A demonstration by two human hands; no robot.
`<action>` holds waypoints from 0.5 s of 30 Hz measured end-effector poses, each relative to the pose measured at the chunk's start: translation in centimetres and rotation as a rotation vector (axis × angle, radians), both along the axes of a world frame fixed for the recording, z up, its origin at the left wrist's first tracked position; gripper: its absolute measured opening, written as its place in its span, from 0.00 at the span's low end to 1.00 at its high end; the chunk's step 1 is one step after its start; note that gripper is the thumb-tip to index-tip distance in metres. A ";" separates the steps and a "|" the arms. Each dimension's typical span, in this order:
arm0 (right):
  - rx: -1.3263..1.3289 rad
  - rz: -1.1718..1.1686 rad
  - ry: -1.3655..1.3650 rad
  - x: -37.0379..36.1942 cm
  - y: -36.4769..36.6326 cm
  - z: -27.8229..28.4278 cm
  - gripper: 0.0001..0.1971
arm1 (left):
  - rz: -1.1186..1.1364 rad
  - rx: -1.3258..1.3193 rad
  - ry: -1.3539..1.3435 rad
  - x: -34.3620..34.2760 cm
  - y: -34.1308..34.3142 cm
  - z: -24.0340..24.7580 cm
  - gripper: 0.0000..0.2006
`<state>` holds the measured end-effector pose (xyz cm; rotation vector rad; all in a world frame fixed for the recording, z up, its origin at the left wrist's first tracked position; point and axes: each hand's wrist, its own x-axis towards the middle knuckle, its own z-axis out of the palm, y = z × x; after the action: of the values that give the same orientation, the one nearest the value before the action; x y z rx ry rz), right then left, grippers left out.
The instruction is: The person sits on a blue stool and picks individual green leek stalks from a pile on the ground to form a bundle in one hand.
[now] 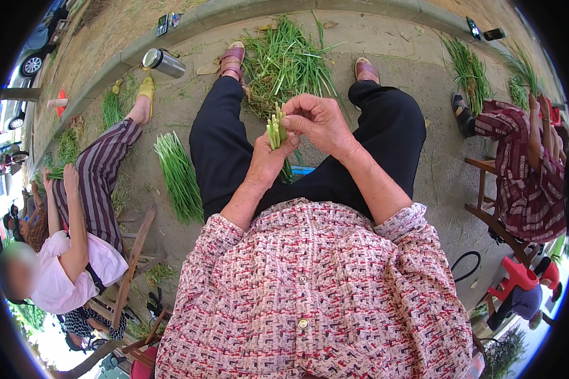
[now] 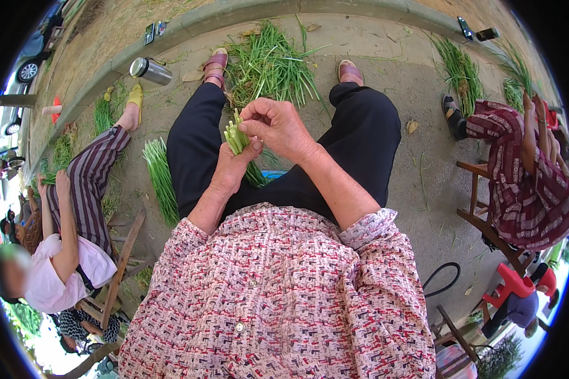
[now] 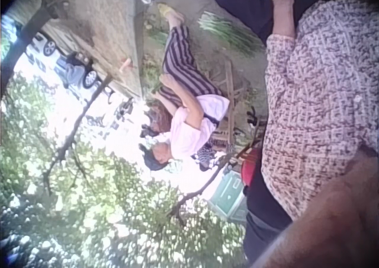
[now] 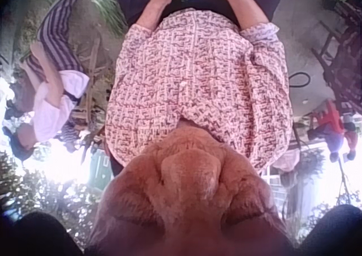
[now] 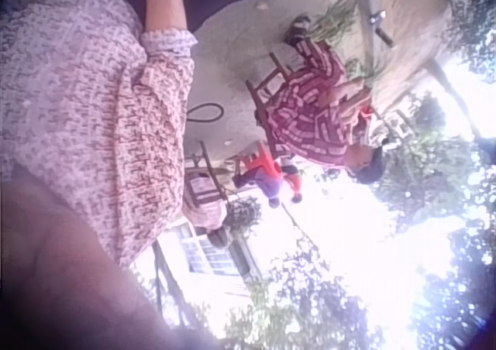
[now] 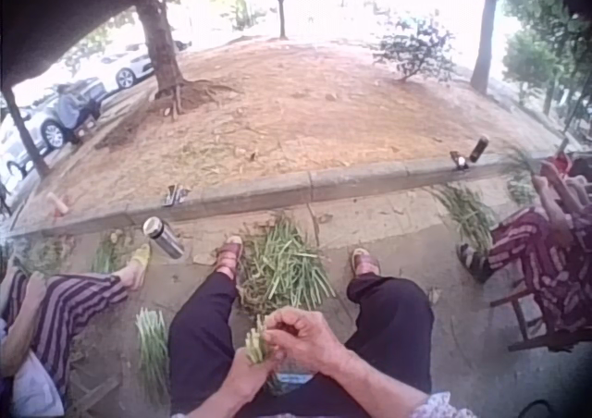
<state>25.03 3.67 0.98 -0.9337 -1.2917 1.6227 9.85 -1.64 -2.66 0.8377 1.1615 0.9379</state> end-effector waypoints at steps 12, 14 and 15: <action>-0.237 -0.553 0.160 5.2 3.0 -2.3 0.09 | 0.118 0.008 -0.338 -4.5 1.8 0.6 0.11; -0.343 -0.683 0.245 7.0 3.8 -3.3 0.08 | 0.182 -0.004 -0.353 -5.6 2.0 1.3 0.13; -0.390 -0.712 0.272 7.5 4.2 -3.4 0.08 | 0.196 0.002 -0.347 -6.3 2.1 1.1 0.15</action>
<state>32.52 7.84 -2.46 -1.1830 -0.3762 1.3668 3.57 0.45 -1.59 0.5407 0.9497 1.1931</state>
